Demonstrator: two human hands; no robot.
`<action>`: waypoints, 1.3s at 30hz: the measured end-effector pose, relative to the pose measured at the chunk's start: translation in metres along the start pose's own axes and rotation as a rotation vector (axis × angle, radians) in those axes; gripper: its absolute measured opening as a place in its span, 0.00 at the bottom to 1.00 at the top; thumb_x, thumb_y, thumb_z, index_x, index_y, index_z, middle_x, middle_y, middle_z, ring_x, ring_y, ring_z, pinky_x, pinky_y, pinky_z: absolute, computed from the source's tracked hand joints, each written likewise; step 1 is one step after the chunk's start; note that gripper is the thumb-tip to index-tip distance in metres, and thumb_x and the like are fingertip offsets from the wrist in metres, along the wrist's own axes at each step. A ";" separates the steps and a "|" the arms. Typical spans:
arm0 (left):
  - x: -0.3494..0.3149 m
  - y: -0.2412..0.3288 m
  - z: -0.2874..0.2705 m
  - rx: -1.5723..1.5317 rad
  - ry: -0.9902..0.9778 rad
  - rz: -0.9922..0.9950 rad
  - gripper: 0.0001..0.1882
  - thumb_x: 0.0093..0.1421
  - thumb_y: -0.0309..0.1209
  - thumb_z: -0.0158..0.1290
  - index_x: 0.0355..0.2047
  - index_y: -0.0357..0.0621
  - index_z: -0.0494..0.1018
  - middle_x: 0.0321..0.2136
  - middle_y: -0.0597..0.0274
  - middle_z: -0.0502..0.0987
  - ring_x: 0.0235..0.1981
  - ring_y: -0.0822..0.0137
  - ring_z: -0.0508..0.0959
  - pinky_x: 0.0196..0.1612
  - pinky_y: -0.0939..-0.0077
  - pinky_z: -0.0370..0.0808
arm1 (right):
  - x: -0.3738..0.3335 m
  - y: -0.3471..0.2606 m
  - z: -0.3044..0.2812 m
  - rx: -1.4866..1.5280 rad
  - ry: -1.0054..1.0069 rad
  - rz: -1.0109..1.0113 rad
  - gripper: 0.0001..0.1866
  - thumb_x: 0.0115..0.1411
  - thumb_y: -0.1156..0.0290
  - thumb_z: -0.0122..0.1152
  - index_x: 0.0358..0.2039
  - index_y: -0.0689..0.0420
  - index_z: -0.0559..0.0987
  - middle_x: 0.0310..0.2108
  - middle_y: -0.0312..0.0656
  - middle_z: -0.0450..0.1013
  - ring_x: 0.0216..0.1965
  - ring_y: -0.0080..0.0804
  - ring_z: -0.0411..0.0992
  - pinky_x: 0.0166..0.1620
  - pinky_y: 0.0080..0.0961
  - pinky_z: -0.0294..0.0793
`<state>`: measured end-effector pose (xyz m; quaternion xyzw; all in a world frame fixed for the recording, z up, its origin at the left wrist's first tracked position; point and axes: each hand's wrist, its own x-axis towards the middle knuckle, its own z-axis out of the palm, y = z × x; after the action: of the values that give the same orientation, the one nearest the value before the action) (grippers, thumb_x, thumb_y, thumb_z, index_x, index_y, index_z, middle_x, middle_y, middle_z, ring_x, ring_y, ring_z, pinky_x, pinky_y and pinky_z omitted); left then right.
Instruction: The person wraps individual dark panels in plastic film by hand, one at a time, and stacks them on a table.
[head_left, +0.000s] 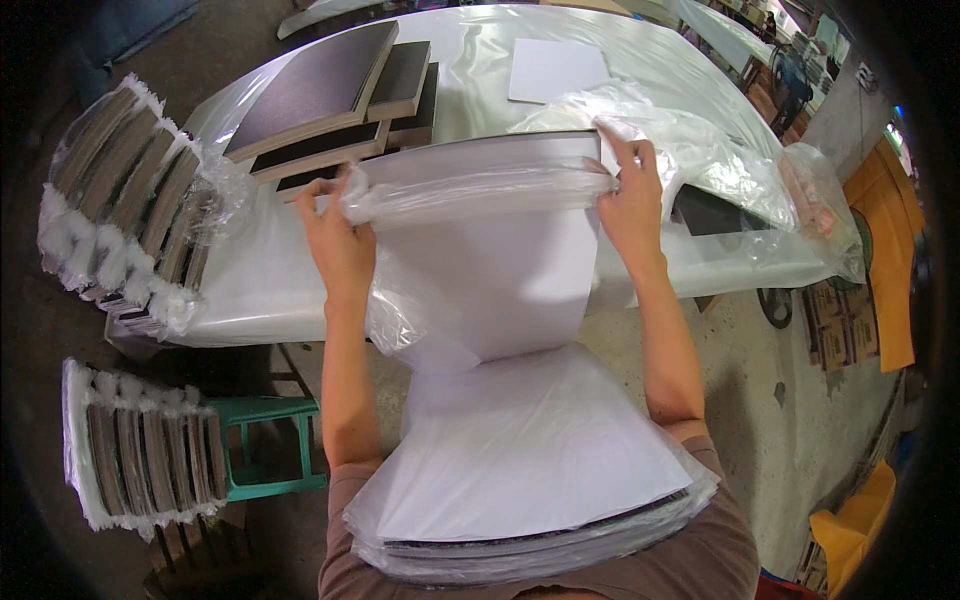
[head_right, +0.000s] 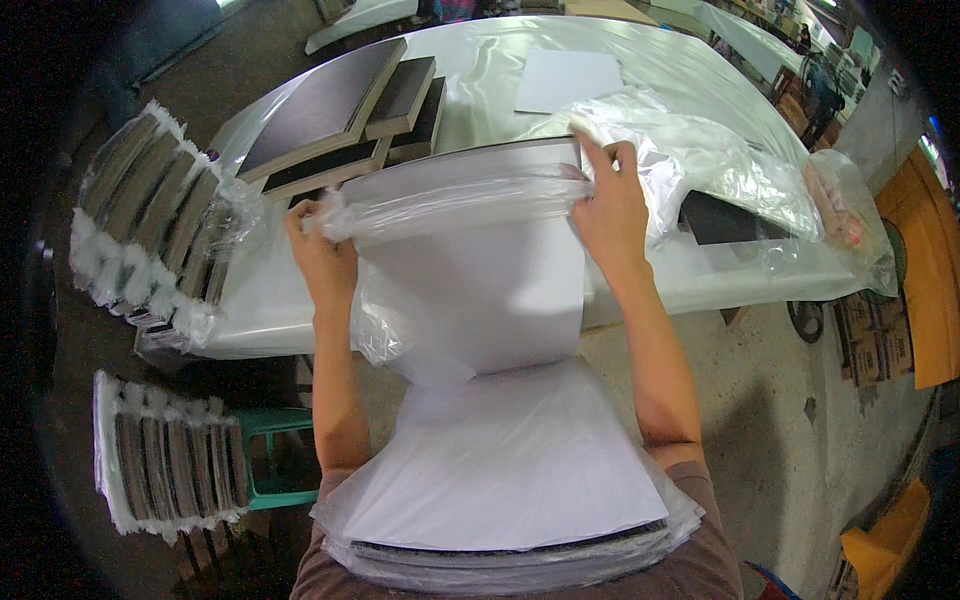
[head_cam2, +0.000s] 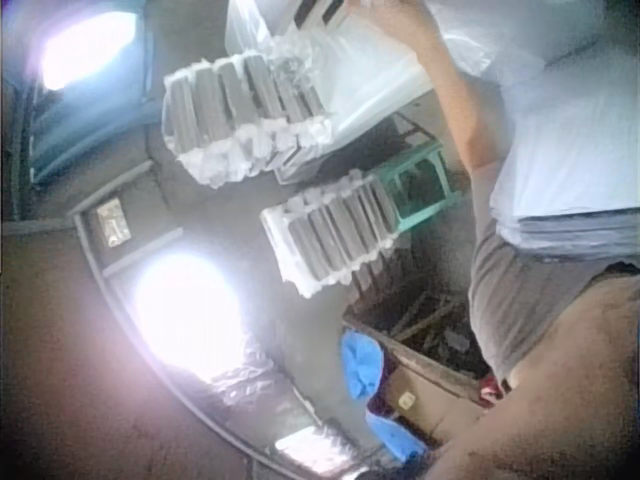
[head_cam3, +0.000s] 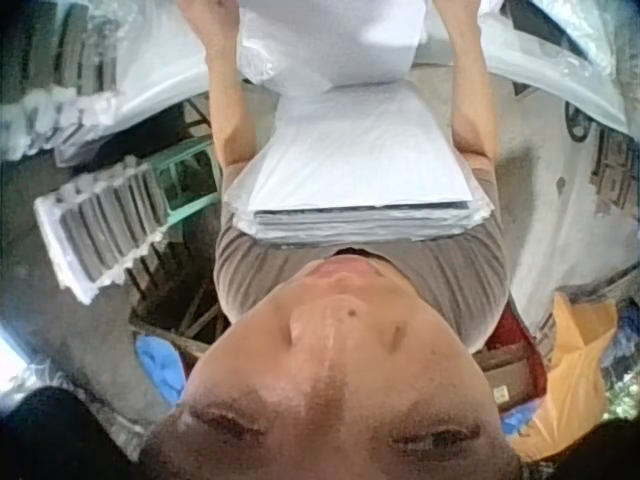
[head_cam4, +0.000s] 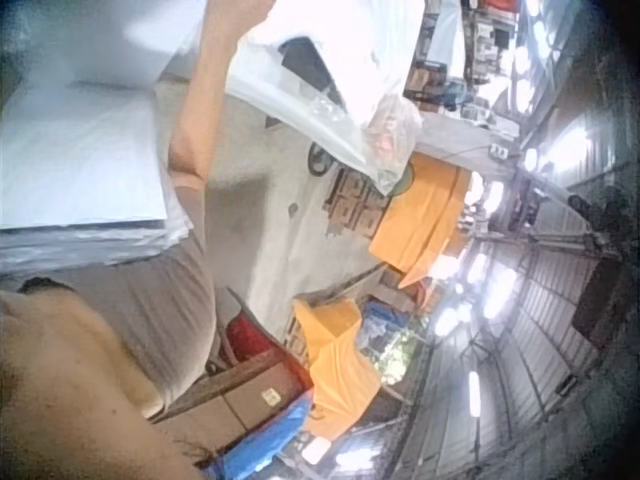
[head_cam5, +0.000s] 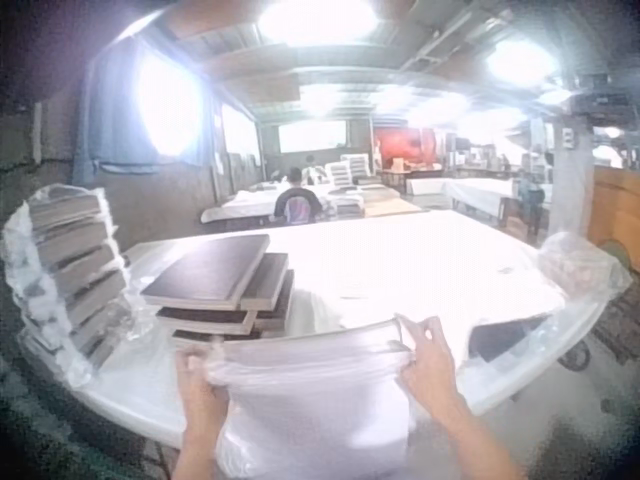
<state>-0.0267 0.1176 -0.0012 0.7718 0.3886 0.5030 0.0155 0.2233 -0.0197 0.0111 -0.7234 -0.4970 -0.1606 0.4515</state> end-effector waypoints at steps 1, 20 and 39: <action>-0.002 0.001 0.001 0.009 -0.003 -0.010 0.30 0.39 0.14 0.49 0.45 0.51 0.68 0.37 0.52 0.62 0.39 0.56 0.66 0.39 0.70 0.67 | 0.001 0.003 0.003 -0.072 -0.023 -0.022 0.35 0.33 0.89 0.46 0.46 0.46 0.69 0.29 0.42 0.57 0.28 0.34 0.61 0.29 0.22 0.65; -0.083 -0.020 -0.075 -1.104 -1.323 -0.775 0.19 0.49 0.31 0.55 0.41 0.38 0.66 0.33 0.65 0.70 0.36 0.71 0.69 0.40 0.77 0.65 | -0.098 0.025 -0.099 1.227 -0.731 0.881 0.35 0.41 0.73 0.64 0.50 0.64 0.60 0.42 0.41 0.66 0.25 0.21 0.67 0.27 0.14 0.65; -0.196 -0.130 -0.042 -0.824 -0.629 -1.317 0.29 0.54 0.55 0.40 0.44 0.44 0.63 0.26 0.65 0.71 0.23 0.75 0.70 0.18 0.85 0.64 | -0.214 0.178 0.021 0.861 -0.568 1.129 0.13 0.48 0.65 0.59 0.32 0.56 0.70 0.29 0.33 0.66 0.30 0.20 0.62 0.30 0.16 0.60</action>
<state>-0.1736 0.0720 -0.1844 0.4239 0.5226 0.2540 0.6947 0.2752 -0.1431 -0.2337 -0.6413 -0.1678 0.4947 0.5619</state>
